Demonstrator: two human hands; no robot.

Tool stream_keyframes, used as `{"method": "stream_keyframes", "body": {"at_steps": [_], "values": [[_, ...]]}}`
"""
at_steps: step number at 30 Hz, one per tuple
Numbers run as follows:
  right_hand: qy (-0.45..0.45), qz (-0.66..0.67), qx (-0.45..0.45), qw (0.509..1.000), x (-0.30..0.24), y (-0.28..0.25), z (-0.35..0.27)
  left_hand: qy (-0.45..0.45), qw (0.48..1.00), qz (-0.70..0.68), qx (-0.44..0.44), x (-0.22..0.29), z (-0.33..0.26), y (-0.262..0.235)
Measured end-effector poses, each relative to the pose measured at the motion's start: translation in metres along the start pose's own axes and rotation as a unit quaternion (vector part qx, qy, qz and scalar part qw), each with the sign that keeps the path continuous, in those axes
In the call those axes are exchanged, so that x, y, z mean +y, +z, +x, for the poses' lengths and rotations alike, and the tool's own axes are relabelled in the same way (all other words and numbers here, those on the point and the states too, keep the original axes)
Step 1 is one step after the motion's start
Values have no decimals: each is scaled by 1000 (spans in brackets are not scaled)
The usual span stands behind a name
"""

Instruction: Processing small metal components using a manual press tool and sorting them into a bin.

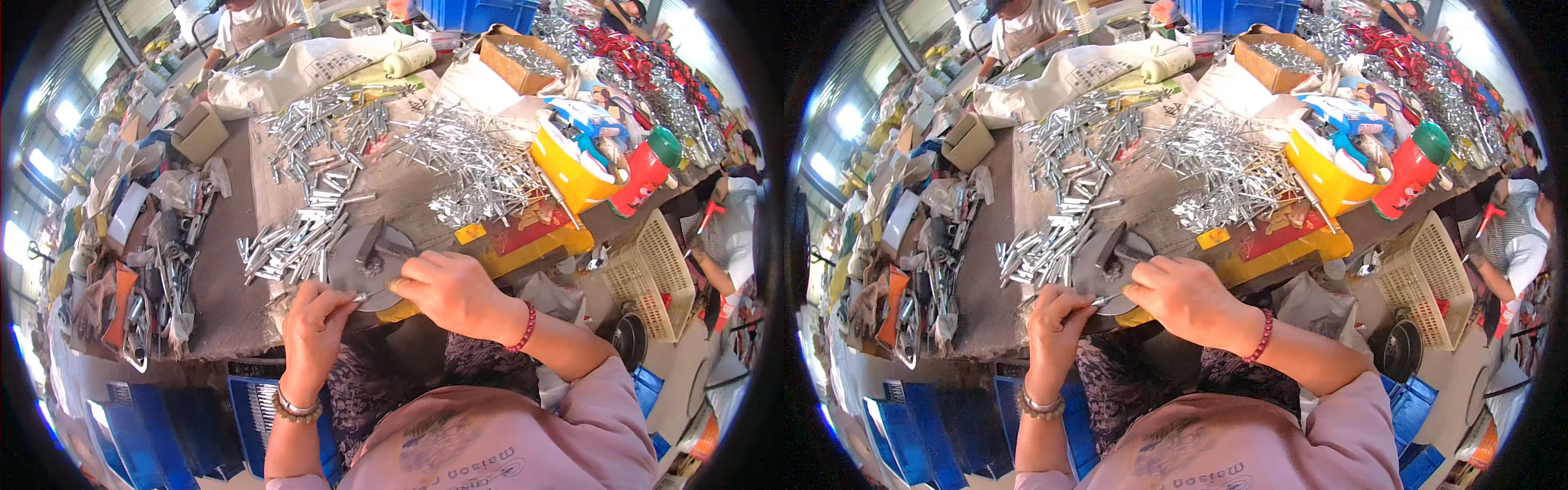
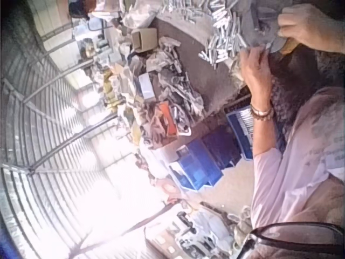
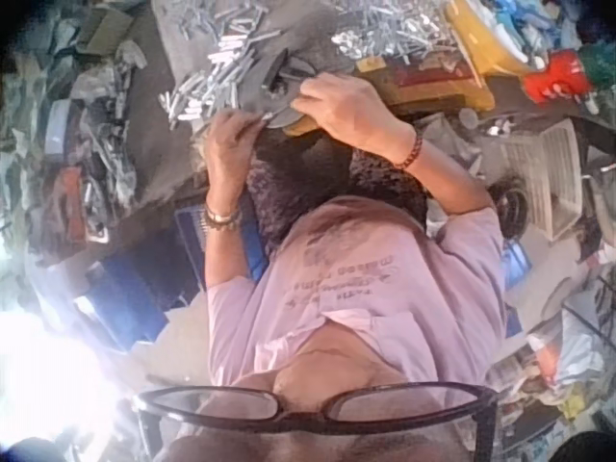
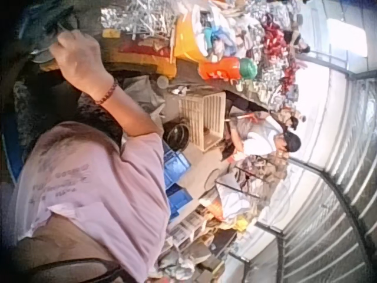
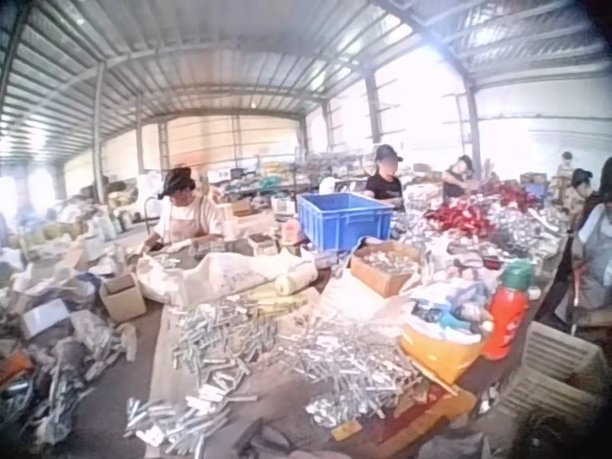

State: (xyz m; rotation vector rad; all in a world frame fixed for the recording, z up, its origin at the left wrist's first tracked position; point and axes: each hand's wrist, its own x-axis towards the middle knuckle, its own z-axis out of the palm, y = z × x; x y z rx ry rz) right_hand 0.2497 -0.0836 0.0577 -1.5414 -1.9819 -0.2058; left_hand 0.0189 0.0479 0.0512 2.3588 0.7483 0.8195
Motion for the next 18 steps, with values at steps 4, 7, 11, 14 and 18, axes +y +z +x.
{"method": "stream_keyframes", "body": {"at_steps": [4, 7, 11, 14, 18], "values": [[154, -53, 73, 984, 31, -24, -14, 5, 1000, -15, 7, -3, -1, 2], [200, -66, 93, 973, 64, -25, -24, -2, 1000, -19, 5, -3, -2, 4], [209, -82, 53, 973, 69, -20, -21, -8, 1000, -21, 5, -4, -3, 4], [200, -104, 18, 974, 76, -14, -18, -17, 1000, -24, -2, -1, -1, 5], [160, -118, -8, 980, 80, -15, -11, 5, 1000, -17, 14, -6, -3, 5]]}}
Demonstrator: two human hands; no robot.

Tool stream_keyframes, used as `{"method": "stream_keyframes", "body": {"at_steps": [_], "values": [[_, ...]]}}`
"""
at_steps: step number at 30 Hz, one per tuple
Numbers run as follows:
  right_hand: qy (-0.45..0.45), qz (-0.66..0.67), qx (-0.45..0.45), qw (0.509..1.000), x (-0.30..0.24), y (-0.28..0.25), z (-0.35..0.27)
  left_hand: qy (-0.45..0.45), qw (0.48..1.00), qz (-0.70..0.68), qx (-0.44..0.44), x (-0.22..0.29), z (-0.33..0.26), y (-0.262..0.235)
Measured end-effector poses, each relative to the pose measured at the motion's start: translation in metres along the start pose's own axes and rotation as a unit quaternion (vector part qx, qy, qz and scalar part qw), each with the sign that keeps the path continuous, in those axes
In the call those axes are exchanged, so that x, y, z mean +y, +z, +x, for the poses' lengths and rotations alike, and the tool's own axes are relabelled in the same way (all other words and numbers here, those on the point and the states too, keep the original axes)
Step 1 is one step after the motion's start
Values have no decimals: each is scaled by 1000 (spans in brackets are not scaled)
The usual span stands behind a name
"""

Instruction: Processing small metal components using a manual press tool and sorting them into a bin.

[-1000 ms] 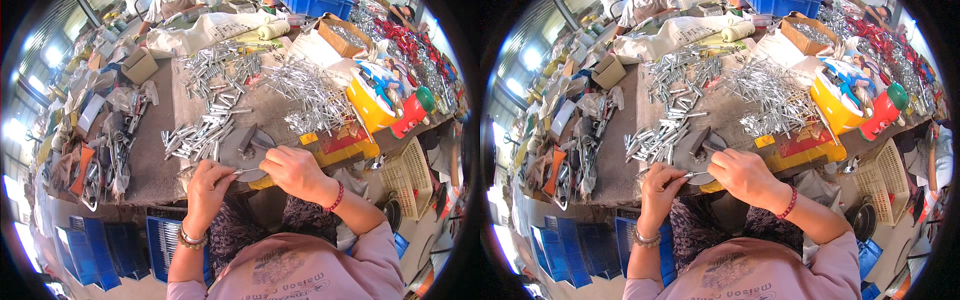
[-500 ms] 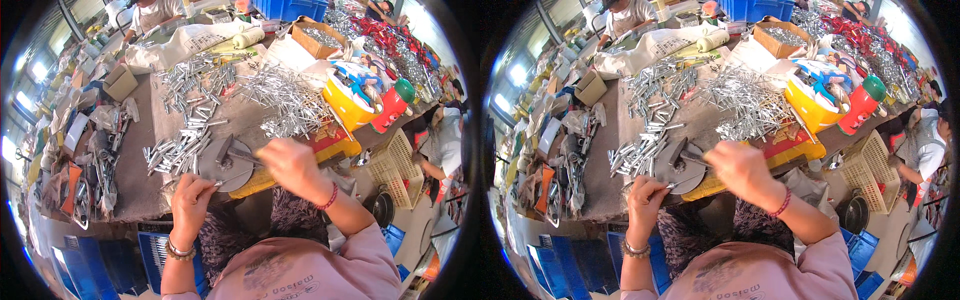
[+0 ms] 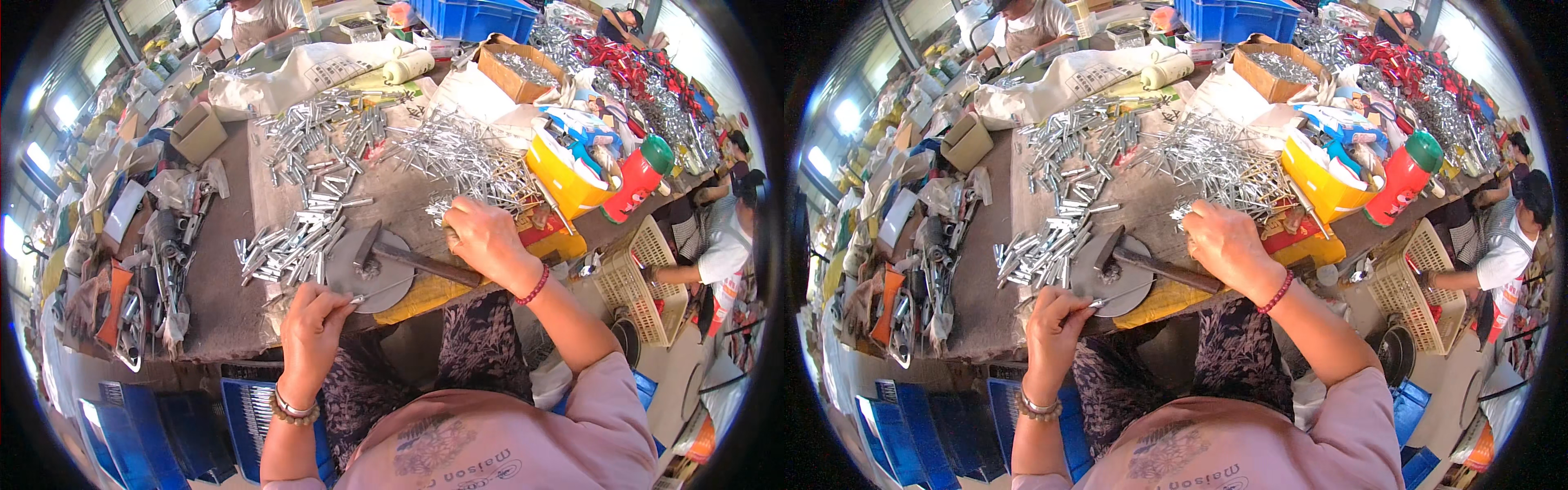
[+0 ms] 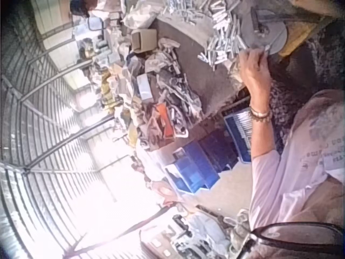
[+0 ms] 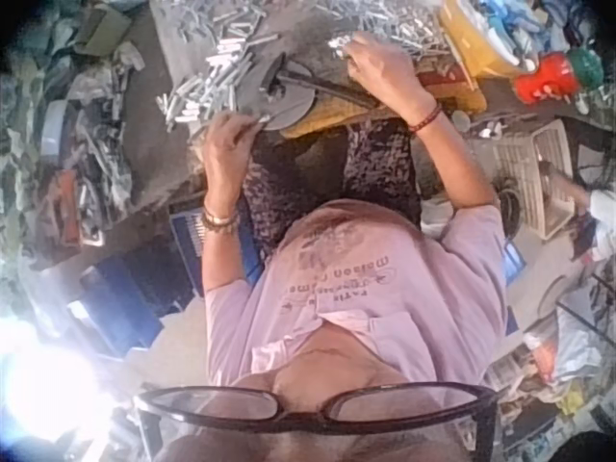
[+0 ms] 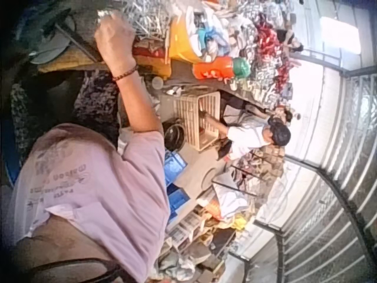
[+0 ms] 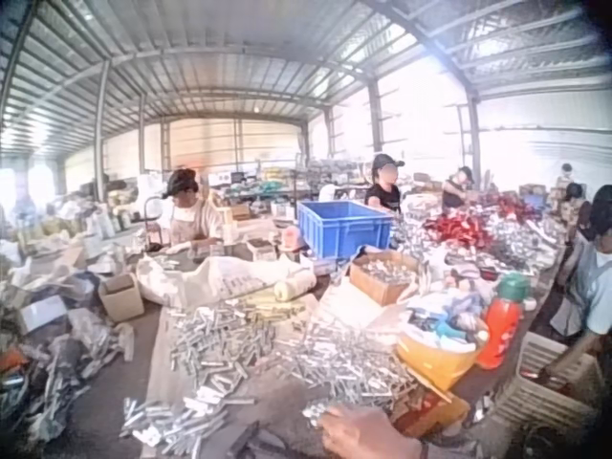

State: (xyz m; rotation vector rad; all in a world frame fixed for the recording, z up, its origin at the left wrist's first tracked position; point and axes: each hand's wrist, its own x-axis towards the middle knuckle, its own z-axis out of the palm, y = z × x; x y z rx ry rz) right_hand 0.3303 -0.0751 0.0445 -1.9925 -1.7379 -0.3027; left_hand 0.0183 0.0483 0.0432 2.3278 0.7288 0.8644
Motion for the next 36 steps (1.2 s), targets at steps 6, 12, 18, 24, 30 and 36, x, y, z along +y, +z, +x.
{"method": "stream_keyframes", "body": {"at_steps": [6, 12, 18, 24, 30, 36], "values": [[43, 99, 38, 993, -13, -9, 2, 3, 1000, 11, 7, 2, -1, -1], [-86, 231, -1, 969, -82, -3, 15, 7, 999, 44, 3, 4, -2, 0], [-85, 356, -5, 931, -121, 26, 25, 31, 999, 40, 16, -1, -3, 2], [-24, 373, -51, 926, -111, 24, 17, 27, 999, 35, 8, -1, -3, -1], [-40, 358, -46, 932, -112, 29, 17, 25, 999, 43, 5, -1, -3, -1], [-42, 348, -54, 935, -112, 27, 20, 14, 999, 40, -2, 0, -3, -1]]}}
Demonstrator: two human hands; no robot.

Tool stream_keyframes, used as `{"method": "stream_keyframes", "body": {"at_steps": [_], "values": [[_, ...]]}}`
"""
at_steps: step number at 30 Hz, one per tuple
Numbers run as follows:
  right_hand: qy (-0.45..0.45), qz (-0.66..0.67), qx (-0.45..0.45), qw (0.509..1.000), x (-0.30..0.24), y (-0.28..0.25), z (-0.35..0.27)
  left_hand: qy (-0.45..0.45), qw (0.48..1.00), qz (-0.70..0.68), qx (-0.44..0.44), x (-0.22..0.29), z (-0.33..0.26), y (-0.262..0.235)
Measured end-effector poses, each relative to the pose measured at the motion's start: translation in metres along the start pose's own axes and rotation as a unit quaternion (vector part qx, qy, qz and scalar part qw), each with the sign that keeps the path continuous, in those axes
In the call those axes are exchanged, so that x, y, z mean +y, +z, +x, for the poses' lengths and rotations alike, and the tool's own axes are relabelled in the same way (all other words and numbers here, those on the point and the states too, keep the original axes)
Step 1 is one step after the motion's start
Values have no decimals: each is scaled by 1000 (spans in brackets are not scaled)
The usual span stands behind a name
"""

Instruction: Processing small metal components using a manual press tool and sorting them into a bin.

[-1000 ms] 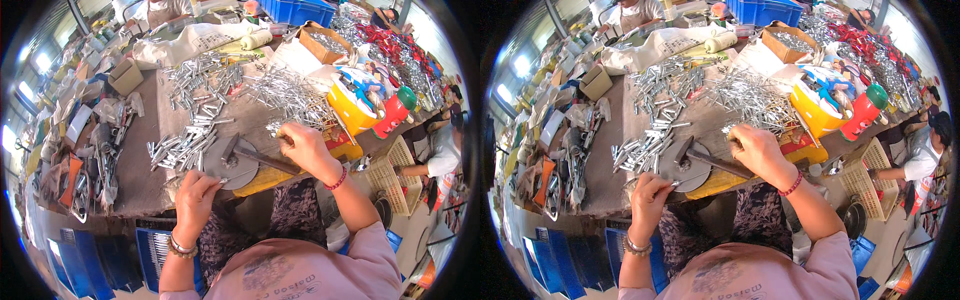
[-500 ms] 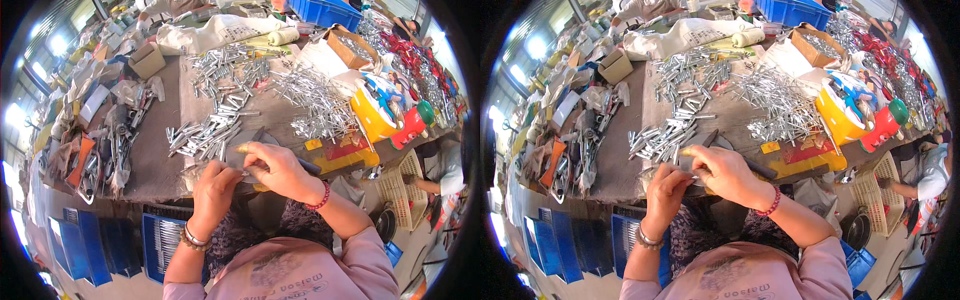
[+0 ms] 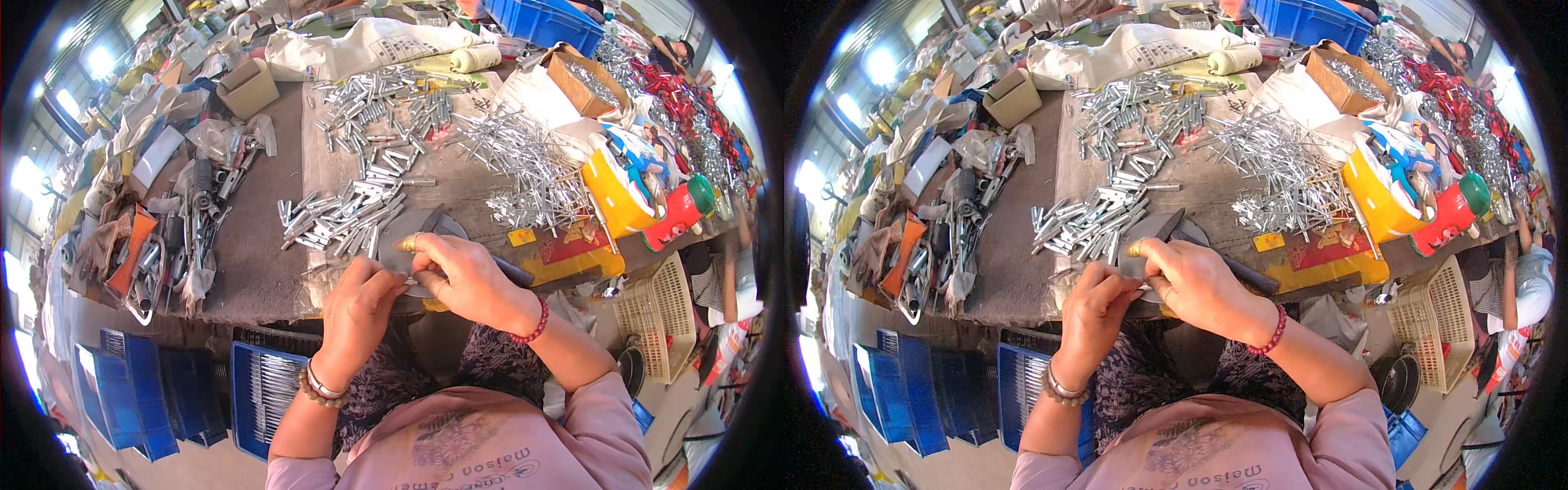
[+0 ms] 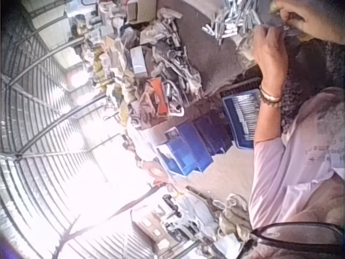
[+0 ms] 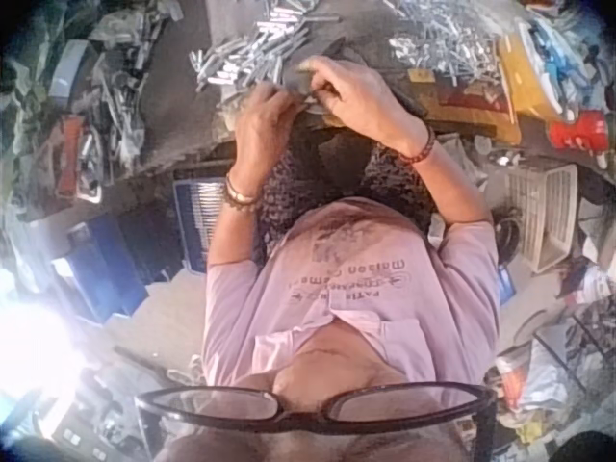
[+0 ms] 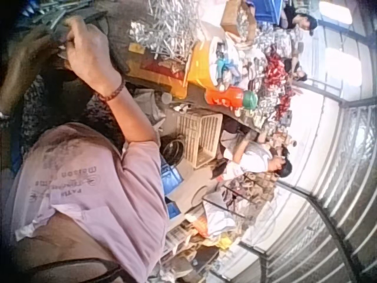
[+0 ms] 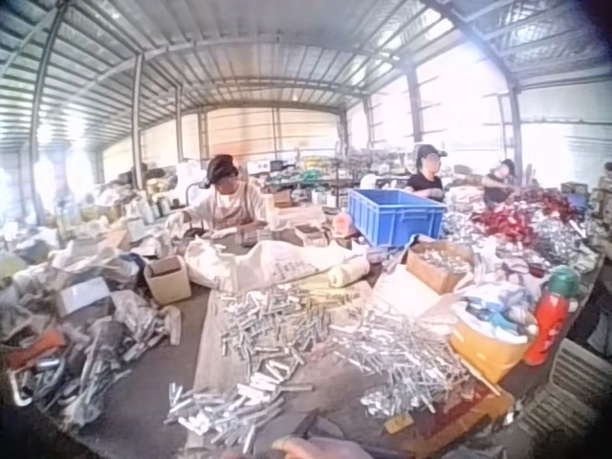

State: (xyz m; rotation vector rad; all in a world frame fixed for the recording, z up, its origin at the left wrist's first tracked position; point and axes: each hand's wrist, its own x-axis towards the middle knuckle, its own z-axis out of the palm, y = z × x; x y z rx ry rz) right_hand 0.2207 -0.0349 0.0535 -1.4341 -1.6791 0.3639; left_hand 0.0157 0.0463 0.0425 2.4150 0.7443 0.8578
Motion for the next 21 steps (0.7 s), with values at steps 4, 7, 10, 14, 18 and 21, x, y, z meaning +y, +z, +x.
{"method": "stream_keyframes", "body": {"at_steps": [4, 7, 10, 14, 18, 21], "values": [[-73, -97, -20, 992, -19, -5, 3, -4, 1000, -7, -4, 1, 0, -2], [-121, -171, -32, 977, -24, -1, -1, -1, 1000, -8, 4, 5, 2, -2], [-111, -182, -39, 976, -20, -3, -5, -15, 1000, 0, -2, 5, 3, -2], [-38, -250, 60, 966, -19, -23, -13, -21, 1000, -18, -5, -1, 0, -1], [71, -318, 13, 945, 3, -43, -31, -27, 999, -43, -6, 1, 3, -1], [33, -276, 91, 956, 4, -44, -37, -25, 999, -46, -12, -2, 3, -1]]}}
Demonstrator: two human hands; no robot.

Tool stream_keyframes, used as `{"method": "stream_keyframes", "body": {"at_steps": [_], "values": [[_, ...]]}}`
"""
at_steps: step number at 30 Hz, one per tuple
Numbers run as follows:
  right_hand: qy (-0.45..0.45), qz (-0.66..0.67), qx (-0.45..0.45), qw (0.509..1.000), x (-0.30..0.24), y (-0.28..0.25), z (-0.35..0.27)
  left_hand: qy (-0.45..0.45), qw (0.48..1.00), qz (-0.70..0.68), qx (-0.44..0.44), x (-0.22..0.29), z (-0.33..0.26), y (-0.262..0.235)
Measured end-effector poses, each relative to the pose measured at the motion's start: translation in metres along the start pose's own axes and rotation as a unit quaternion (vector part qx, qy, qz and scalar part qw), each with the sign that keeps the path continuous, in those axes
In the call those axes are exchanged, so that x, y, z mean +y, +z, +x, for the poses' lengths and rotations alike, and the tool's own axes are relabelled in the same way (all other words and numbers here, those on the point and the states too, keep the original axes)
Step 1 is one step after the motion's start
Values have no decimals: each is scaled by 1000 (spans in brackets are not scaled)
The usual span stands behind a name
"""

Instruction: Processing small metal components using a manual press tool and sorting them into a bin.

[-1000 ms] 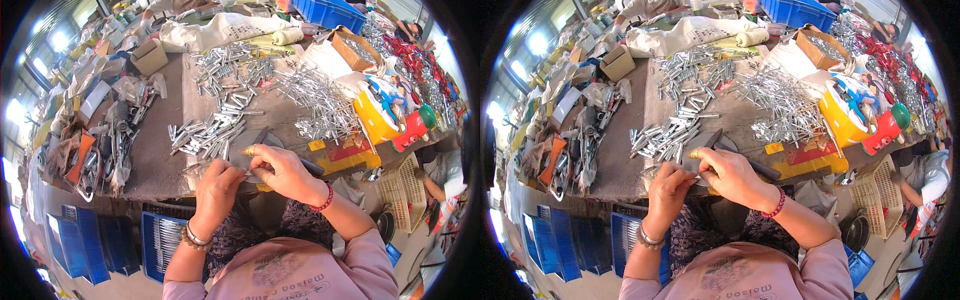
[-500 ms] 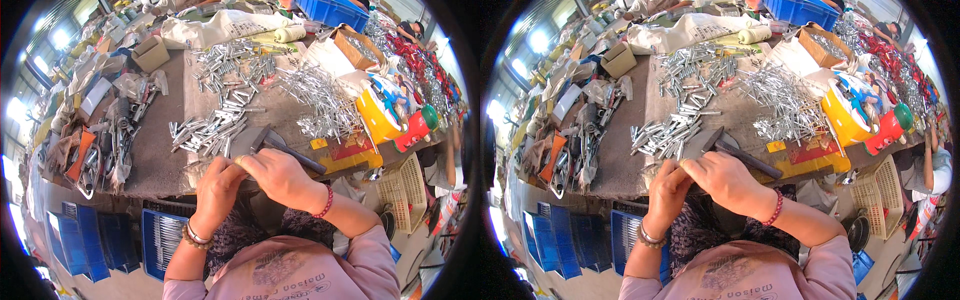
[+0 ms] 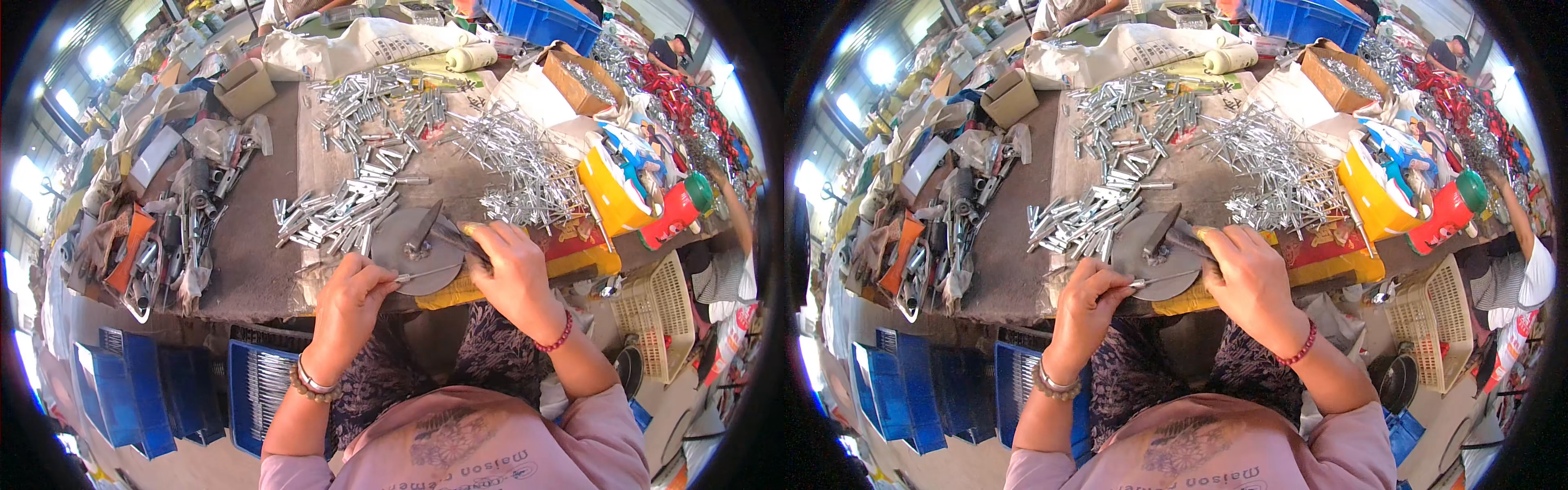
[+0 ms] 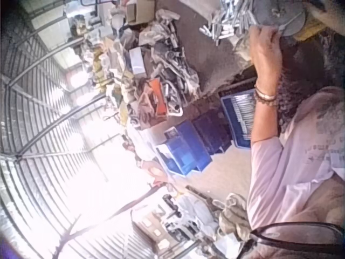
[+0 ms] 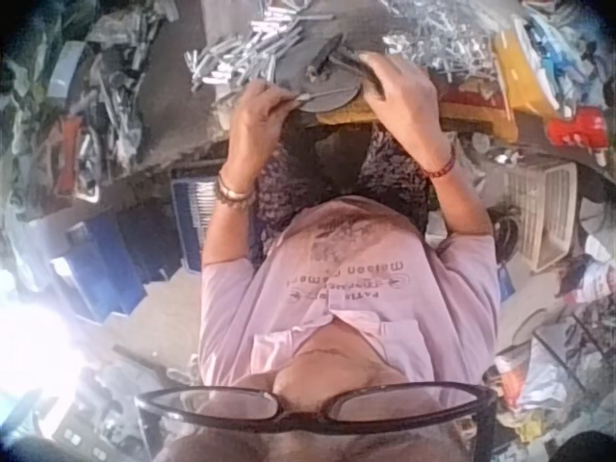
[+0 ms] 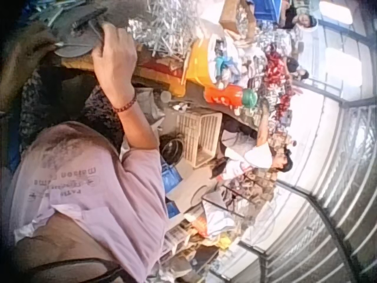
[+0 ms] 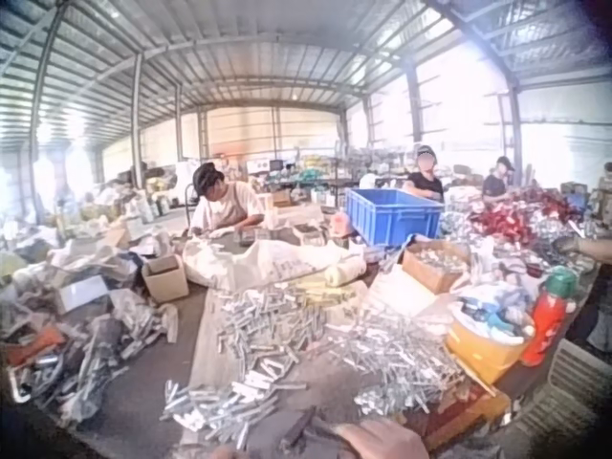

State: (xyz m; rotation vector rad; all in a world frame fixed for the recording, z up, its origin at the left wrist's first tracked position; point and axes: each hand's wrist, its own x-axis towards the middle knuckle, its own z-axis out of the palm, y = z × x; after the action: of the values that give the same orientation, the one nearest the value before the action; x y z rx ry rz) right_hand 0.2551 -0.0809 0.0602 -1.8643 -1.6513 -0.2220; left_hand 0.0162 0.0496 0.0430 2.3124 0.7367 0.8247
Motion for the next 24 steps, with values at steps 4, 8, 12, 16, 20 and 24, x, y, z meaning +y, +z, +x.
{"method": "stream_keyframes", "body": {"at_steps": [4, 8, 12, 16, 20, 24], "values": [[-5, 113, -41, 993, -14, -16, -14, 1, 1000, -13, 5, -4, 0, 1], [-80, 94, 10, 992, -34, -24, -20, -3, 1000, -21, 3, -6, 1, 1], [-81, 57, -75, 992, -37, -18, -29, -7, 1000, -12, -3, -3, 3, 1], [-9, 151, -109, 982, -32, -19, -16, -10, 1000, -14, -10, -4, 3, -1], [11, 217, -32, 976, -39, -35, -6, -10, 1000, -17, -9, -5, 1, -1], [-33, 111, -46, 992, -41, -32, -24, -22, 999, -44, -11, -5, 3, 0]]}}
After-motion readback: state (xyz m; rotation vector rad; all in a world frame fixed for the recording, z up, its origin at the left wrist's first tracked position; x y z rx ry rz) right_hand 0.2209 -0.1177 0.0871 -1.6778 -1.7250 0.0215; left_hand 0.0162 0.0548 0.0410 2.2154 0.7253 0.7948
